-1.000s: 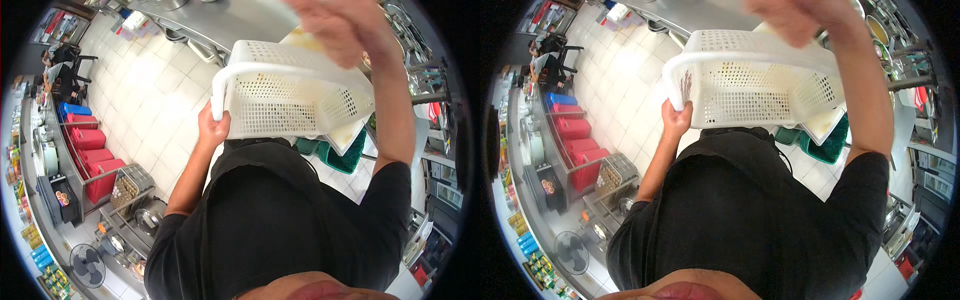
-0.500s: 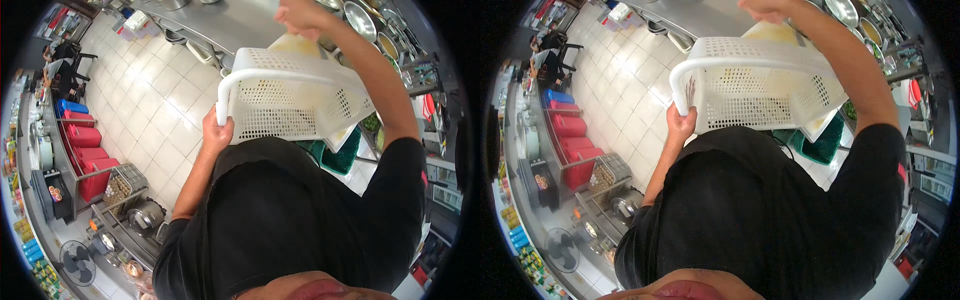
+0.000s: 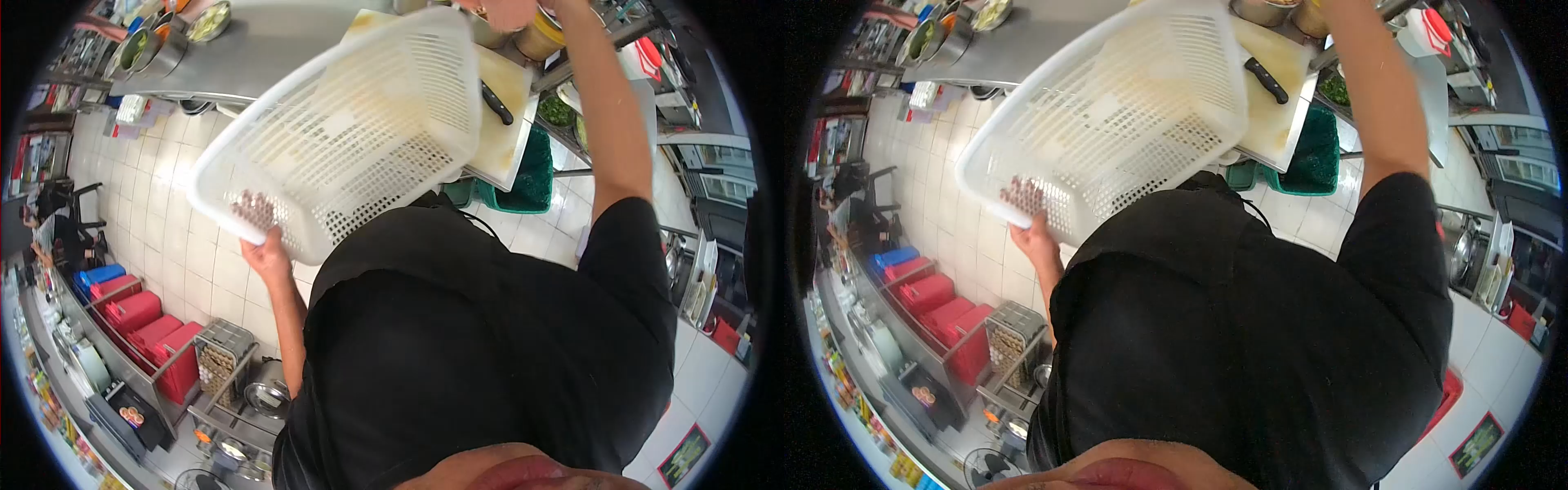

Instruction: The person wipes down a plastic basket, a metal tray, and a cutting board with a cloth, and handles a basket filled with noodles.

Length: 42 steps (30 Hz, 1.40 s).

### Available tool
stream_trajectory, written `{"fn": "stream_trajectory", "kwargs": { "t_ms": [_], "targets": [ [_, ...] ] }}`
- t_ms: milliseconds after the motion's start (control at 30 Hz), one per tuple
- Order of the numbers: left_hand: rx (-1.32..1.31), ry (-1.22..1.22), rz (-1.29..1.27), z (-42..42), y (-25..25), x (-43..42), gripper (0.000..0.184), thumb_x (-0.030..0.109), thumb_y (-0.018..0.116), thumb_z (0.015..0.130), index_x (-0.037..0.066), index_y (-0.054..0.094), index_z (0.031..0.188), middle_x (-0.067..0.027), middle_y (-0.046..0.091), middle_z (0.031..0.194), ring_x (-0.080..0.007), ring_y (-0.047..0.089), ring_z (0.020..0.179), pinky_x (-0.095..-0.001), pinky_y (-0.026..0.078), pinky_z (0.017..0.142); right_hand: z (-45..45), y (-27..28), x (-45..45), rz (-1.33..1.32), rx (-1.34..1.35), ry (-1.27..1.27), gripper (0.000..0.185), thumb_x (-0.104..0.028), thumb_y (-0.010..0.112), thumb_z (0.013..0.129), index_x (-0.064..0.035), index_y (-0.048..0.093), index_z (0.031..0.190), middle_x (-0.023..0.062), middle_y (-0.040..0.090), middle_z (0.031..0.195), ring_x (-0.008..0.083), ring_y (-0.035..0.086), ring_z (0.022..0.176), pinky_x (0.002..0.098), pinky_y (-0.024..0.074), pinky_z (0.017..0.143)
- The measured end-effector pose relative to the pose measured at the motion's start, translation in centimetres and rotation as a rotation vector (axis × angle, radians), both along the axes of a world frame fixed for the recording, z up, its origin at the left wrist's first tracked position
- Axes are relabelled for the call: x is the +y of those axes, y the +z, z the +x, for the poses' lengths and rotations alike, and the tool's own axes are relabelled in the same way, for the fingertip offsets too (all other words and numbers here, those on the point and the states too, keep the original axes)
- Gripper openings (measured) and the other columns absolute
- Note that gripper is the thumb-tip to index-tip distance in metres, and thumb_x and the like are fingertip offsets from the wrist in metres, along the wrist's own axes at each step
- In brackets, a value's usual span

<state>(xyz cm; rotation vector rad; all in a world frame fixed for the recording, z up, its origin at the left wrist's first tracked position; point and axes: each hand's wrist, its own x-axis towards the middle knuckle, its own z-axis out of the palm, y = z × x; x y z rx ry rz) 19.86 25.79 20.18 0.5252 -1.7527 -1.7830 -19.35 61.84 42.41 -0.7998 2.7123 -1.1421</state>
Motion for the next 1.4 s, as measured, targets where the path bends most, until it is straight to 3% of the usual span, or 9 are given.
{"fn": "stream_trajectory", "kwargs": {
  "t_ms": [100,367,600,733,833,1100,1233,1300,1400],
  "targets": [
    [0.014,0.074,0.114,0.3,0.6,-1.6,0.080,-0.019,0.045,0.073,-0.004,0.028,0.150,-0.0205,0.046,0.146,-0.0321,0.054,0.127,-0.0416,0.044,0.106,2.0,-10.0,6.0,0.031,0.092,-0.380,0.038,-0.035,0.060,0.092,-0.0022,0.066,0.112,0.0107,0.070,0.105,0.0207,0.064,0.093,0.0358,0.0504,0.084],
    [-0.086,0.331,0.175,1.3,3.5,-6.5,0.092,-0.018,0.042,0.067,0.006,0.024,0.154,-0.0190,0.041,0.149,-0.0366,0.052,0.126,-0.0483,0.050,0.101,15.8,-26.3,8.9,-0.476,-0.049,-0.619,0.027,-0.018,0.066,0.091,0.0028,0.066,0.109,0.0121,0.072,0.103,0.0166,0.067,0.094,0.0303,0.0525,0.083],
    [-0.090,0.448,0.107,1.9,4.8,-11.3,0.083,-0.016,0.044,0.072,-0.002,0.023,0.151,-0.0250,0.040,0.145,-0.0419,0.053,0.124,-0.0508,0.054,0.095,14.8,-26.4,0.0,-0.348,0.430,-0.520,0.039,-0.009,0.064,0.087,0.0006,0.058,0.124,0.0113,0.070,0.105,0.0280,0.064,0.104,0.0380,0.0468,0.096],
    [-0.077,0.572,0.080,2.9,4.1,-12.1,0.079,-0.015,0.045,0.074,-0.001,0.028,0.150,-0.0250,0.043,0.142,-0.0419,0.055,0.120,-0.0513,0.054,0.094,13.1,-30.5,-5.1,0.096,0.586,-0.477,0.033,-0.002,0.059,0.078,-0.0062,0.064,0.111,0.0086,0.066,0.101,0.0347,0.058,0.106,0.0476,0.0371,0.103],
    [-0.083,0.588,0.136,5.5,1.8,-13.5,0.076,-0.014,0.044,0.075,-0.001,0.030,0.149,-0.0256,0.045,0.140,-0.0419,0.056,0.119,-0.0516,0.054,0.093,12.2,-32.0,-9.4,-0.073,0.606,-0.138,0.025,0.001,0.058,0.073,-0.0093,0.066,0.094,0.0058,0.065,0.098,0.0306,0.060,0.101,0.0489,0.0363,0.101],
    [-0.155,0.788,0.224,9.1,-0.9,-13.4,0.070,-0.011,0.047,0.075,-0.005,0.036,0.144,-0.0251,0.048,0.137,-0.0392,0.057,0.116,-0.0483,0.051,0.096,8.5,-31.2,-21.3,-0.626,-0.090,0.608,0.018,0.002,0.056,0.077,-0.0049,0.066,0.090,0.0058,0.068,0.098,0.0248,0.062,0.101,0.0393,0.0461,0.094],
    [-0.195,0.944,0.249,12.5,-2.7,-14.4,0.068,-0.013,0.046,0.068,-0.007,0.044,0.135,-0.0189,0.054,0.129,-0.0349,0.061,0.110,-0.0430,0.055,0.090,2.8,-30.5,-22.2,-0.347,0.363,-0.001,0.030,0.002,0.053,0.082,-0.0064,0.067,0.107,0.0095,0.068,0.106,0.0292,0.061,0.107,0.0377,0.0485,0.094],
    [-0.174,1.002,0.292,14.5,-4.4,-15.9,0.065,-0.014,0.047,0.068,-0.008,0.045,0.133,-0.0178,0.055,0.127,-0.0338,0.061,0.110,-0.0414,0.054,0.090,0.4,-36.4,-22.7,-0.033,0.645,0.126,0.034,-0.001,0.056,0.079,-0.0082,0.067,0.110,0.0099,0.067,0.113,0.0310,0.061,0.108,0.0405,0.0482,0.094],
    [-0.151,1.023,0.344,16.2,-6.4,-17.5,0.062,-0.015,0.047,0.070,-0.007,0.046,0.132,-0.0173,0.056,0.126,-0.0321,0.062,0.107,-0.0402,0.055,0.086,6.5,-34.7,-25.2,0.039,0.455,0.161,0.034,-0.006,0.060,0.078,-0.0077,0.066,0.110,0.0107,0.064,0.117,0.0330,0.060,0.108,0.0428,0.0461,0.098]
  ]
}}
